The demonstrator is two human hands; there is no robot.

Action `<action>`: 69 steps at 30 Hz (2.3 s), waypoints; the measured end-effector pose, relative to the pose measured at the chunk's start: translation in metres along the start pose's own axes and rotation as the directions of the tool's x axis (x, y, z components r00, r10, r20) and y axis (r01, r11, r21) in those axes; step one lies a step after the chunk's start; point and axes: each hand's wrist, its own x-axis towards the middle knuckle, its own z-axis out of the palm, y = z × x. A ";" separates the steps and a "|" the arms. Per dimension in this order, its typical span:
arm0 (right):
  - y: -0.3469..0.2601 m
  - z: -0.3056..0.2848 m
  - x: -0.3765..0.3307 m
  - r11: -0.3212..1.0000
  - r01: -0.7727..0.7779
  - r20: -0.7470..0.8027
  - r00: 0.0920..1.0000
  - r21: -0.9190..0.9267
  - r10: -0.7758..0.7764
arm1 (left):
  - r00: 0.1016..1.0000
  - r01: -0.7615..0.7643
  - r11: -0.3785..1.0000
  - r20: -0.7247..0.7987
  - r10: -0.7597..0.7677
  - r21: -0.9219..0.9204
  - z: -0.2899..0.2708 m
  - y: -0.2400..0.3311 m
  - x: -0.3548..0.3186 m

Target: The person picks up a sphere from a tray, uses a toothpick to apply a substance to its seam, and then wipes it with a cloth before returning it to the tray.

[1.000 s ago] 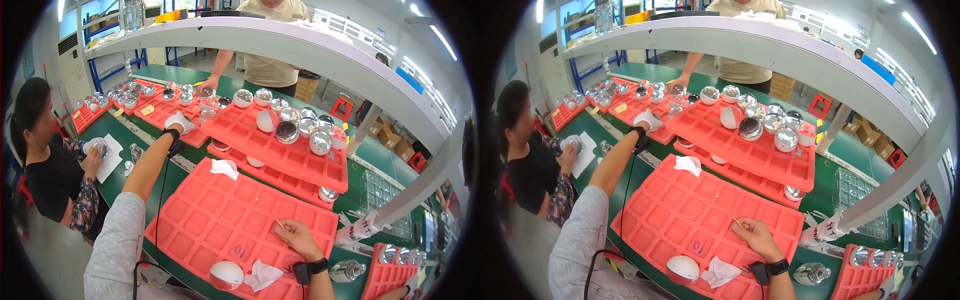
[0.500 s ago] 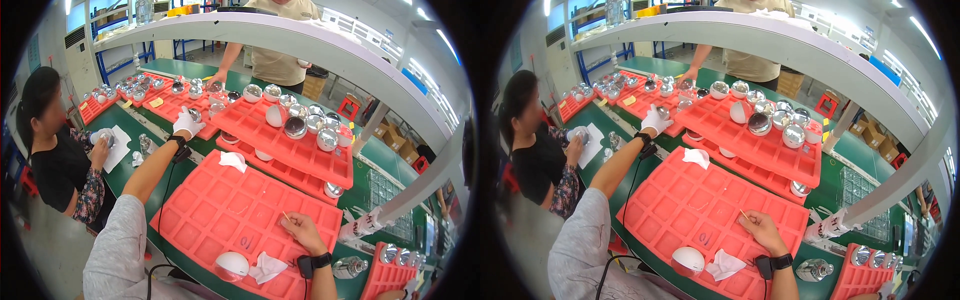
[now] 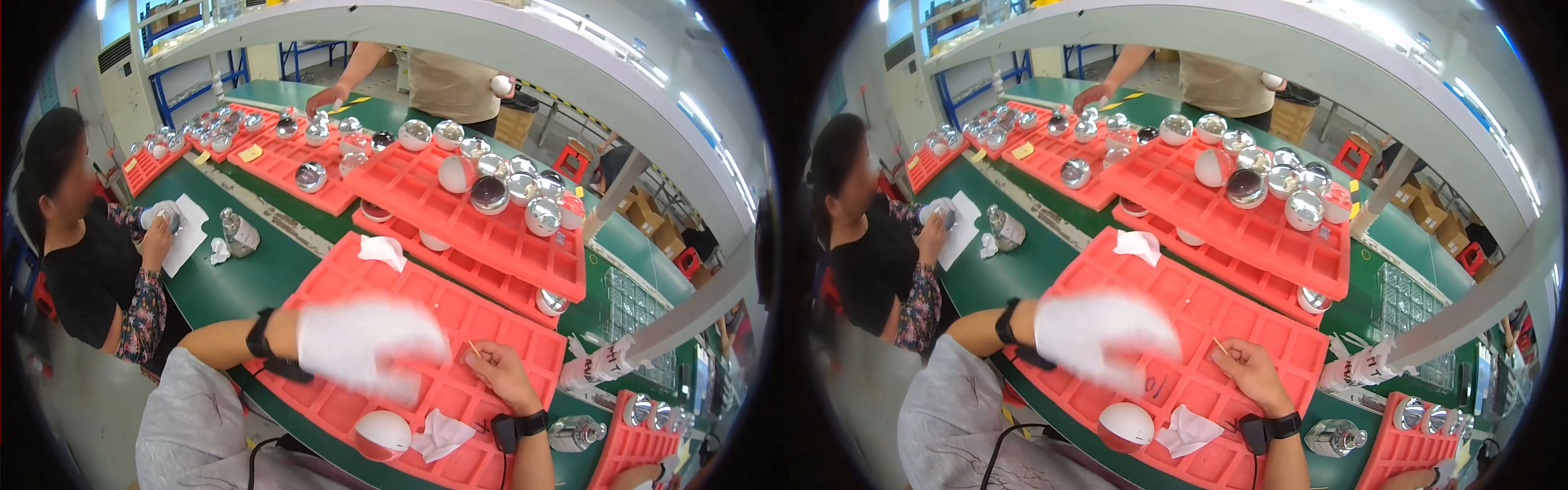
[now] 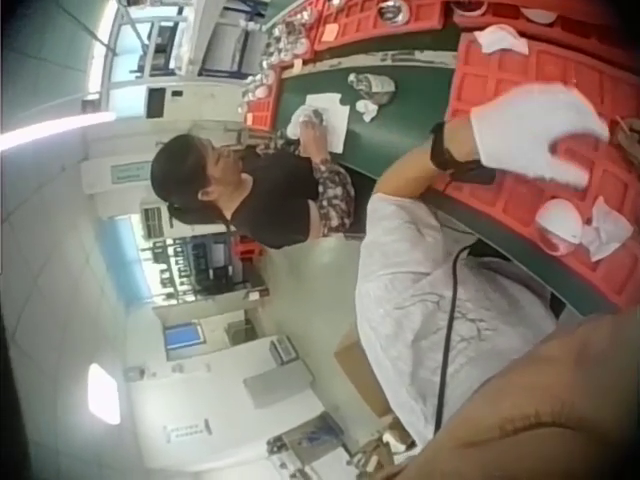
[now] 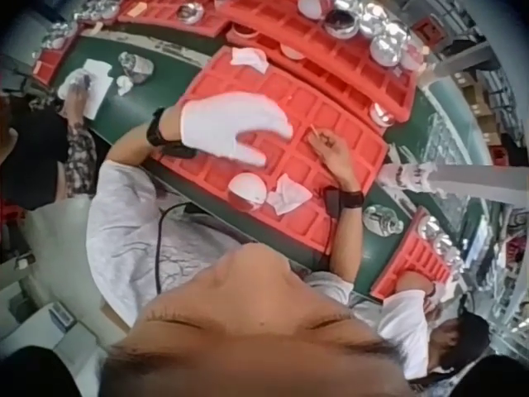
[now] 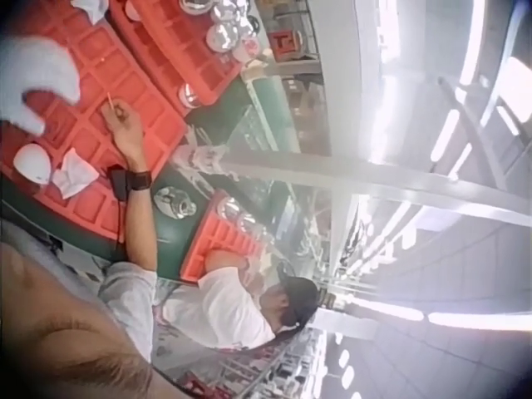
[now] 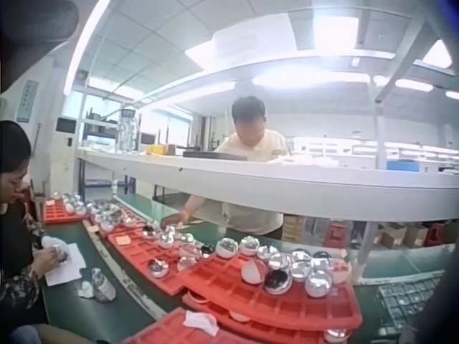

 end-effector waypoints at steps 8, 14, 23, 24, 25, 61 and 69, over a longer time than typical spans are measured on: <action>-0.009 0.007 0.002 1.000 -0.006 -0.022 1.000 -0.021 0.006 | 0.748 -0.243 0.966 0.651 0.132 0.083 0.073 0.028 -0.013; -0.004 0.005 -0.002 0.999 -0.037 -0.019 0.999 -0.029 0.036 | 0.773 -0.166 0.974 0.634 0.032 0.154 0.068 0.023 -0.014; -0.008 0.000 0.002 0.996 -0.016 -0.028 1.000 -0.089 0.014 | 0.949 -0.056 0.982 0.296 0.109 -0.181 0.061 -0.025 0.011; -0.009 0.001 0.002 0.997 -0.050 -0.057 0.997 -0.064 0.047 | 0.980 -0.078 0.983 0.171 0.106 -0.164 0.068 -0.036 0.008; -0.009 0.002 0.006 0.998 -0.050 -0.033 0.998 -0.048 0.048 | 0.994 -0.095 0.985 0.042 0.102 -0.144 0.076 -0.048 0.007; -0.020 -0.001 -0.004 0.987 0.130 -0.056 0.991 0.100 -0.125 | 0.976 0.019 0.997 0.216 -0.036 0.081 0.084 -0.037 0.002; -0.048 0.027 -0.030 0.743 0.339 0.127 0.936 -0.577 -0.328 | 0.973 0.228 0.902 0.042 -0.228 -0.367 0.101 -0.042 -0.016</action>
